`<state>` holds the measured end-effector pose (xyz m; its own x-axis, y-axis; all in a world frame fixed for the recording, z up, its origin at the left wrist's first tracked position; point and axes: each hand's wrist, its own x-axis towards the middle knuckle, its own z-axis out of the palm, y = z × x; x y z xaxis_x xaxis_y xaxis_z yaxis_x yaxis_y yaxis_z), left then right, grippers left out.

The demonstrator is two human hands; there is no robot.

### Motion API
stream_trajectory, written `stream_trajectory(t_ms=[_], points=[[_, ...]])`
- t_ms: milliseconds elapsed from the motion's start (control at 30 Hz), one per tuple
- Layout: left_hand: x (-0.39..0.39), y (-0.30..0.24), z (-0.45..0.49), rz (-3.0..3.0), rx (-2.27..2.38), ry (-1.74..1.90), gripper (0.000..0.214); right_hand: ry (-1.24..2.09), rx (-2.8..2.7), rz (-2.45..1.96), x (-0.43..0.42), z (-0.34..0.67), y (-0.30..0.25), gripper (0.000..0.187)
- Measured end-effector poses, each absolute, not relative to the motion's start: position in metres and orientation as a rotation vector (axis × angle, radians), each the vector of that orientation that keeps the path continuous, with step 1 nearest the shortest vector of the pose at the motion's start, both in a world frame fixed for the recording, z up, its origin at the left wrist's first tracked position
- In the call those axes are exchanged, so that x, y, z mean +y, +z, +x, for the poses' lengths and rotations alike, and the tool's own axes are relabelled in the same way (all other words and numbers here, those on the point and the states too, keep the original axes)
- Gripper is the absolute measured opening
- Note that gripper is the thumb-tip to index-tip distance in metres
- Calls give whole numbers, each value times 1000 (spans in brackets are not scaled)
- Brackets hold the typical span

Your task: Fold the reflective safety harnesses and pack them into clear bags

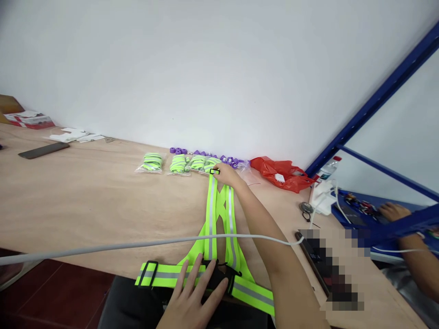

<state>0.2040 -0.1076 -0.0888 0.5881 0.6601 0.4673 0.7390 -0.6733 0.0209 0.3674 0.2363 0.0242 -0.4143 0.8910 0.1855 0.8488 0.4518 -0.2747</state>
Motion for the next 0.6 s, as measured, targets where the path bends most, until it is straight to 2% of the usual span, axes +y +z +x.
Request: stream_trajectory(t_ms=[133, 600], points=[[-106, -84, 200, -2812, -1311, -530, 98, 288, -2337, -1454, 236, 369, 23, 30], [-111, -112, 204, -2725, -1287, -468, 103, 730, -1935, -1278, 258, 370, 4, 24]])
